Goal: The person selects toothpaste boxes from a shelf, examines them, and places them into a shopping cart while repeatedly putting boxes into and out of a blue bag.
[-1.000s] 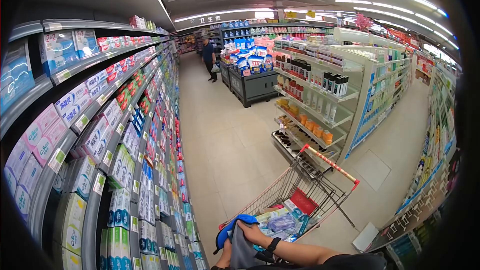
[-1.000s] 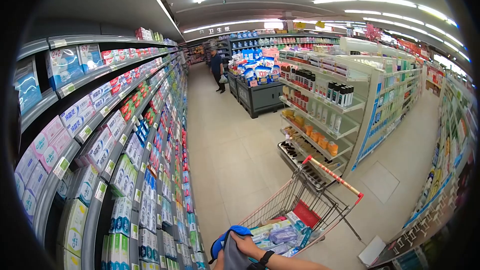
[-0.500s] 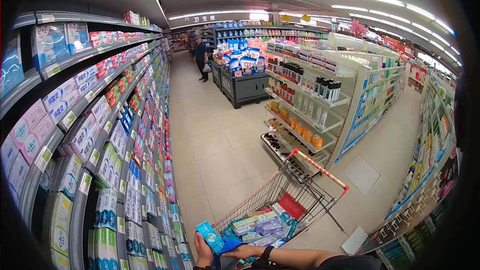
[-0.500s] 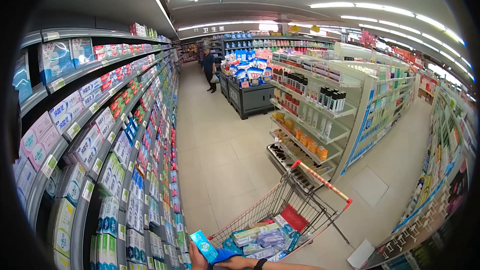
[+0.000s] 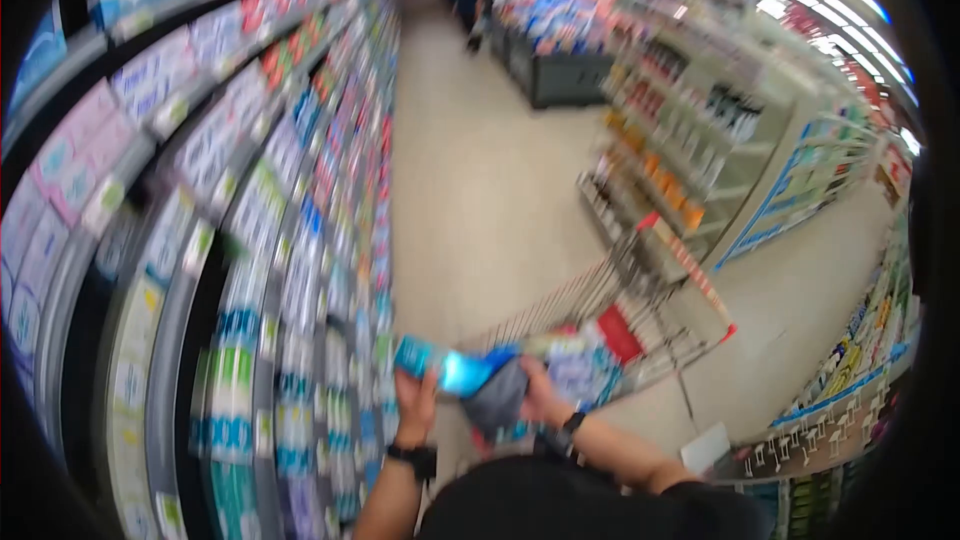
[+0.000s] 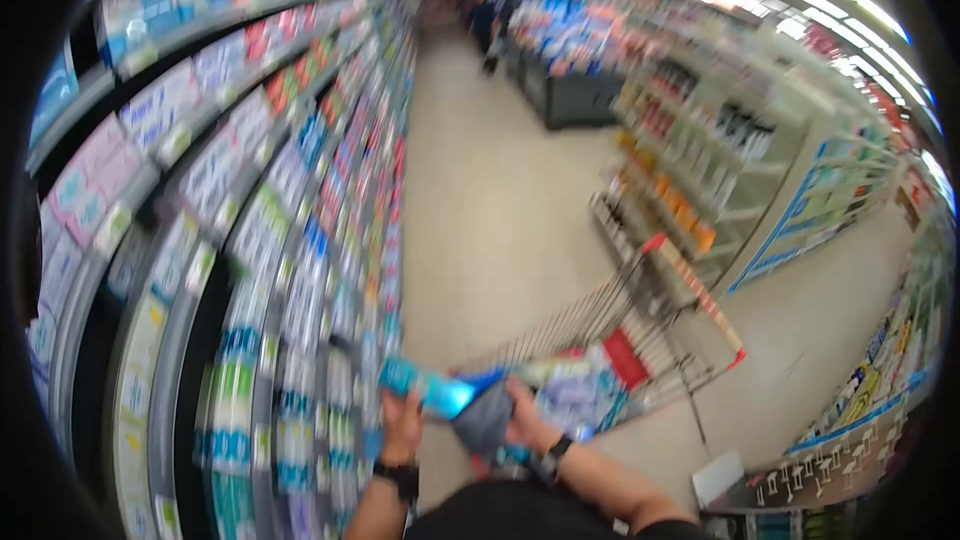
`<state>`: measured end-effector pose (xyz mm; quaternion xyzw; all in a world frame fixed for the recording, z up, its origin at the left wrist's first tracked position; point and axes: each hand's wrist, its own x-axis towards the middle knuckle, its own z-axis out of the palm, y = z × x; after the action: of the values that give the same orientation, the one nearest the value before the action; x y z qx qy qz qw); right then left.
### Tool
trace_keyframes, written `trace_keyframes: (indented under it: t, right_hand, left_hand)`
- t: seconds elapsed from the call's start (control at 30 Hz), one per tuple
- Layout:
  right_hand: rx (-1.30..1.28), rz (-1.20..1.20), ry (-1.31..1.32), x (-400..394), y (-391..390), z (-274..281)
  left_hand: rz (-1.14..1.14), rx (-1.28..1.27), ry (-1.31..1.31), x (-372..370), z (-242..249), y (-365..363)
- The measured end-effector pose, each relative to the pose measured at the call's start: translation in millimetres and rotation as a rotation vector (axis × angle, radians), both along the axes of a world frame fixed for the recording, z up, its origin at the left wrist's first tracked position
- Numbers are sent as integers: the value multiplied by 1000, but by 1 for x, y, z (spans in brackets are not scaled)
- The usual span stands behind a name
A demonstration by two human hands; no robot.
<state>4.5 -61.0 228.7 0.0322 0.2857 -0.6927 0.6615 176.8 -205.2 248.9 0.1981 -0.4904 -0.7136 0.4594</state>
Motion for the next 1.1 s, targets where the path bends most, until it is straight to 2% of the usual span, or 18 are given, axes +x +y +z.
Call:
trace_keyframes:
  t: [0.03, 0.07, 0.13, 0.23, 0.37, 0.47, 0.5, 0.6, 0.63, 0.73, 0.77, 0.87, 0.9, 1.0, 1.1]
  right_hand:
    - [-100, 58, -101, -1, 2, 18]
    - [-148, 38, -138, -3, -2, 17]
    - [-224, -69, -117, -1, -4, 10]
    - [-270, -20, -174, 0, 1, 20]
    - [-407, 220, -89, 2, 8, 22]
    - [-71, 485, 101, 8, -4, 18]
    - [-4, 521, 45, 11, -9, 13]
    - [-10, 570, 363, 14, -13, 8]
    - [-57, 415, 299, 18, -13, 17]
    - [-82, 191, 820, 17, -17, 10]
    - [-12, 217, 884, 11, -15, 10]
    - [-121, 54, 931, 4, -10, -2]
    - [-125, 123, 917, 0, -9, -2]
    - [-143, 42, 540, -6, -11, -5]
    - [-52, -84, 410, -6, -10, -11]
  left_hand:
    - [-22, -44, 16, 6, -17, -8]
    - [23, 59, 24, 6, -5, -2]
    - [54, 77, 32, 9, 15, 6]
    - [137, 3, 28, 16, 7, 11]
    - [135, 186, 65, 26, 21, 19]
    - [37, 168, 103, 37, 6, 12]
    - [3, 127, 120, 39, 4, 12]
    - [-21, 45, 144, 46, 3, 9]
    - [-18, 3, 149, 46, 6, 6]
    - [-63, 0, 163, 55, 13, -1]
    - [-100, 14, 154, 61, 10, -4]
    - [-148, 94, 51, 65, 10, 0]
    - [-208, 130, -23, 71, 10, 2]
    - [-280, 201, -160, 73, 7, 8]
    - [-386, 218, -204, 76, 1, 12]
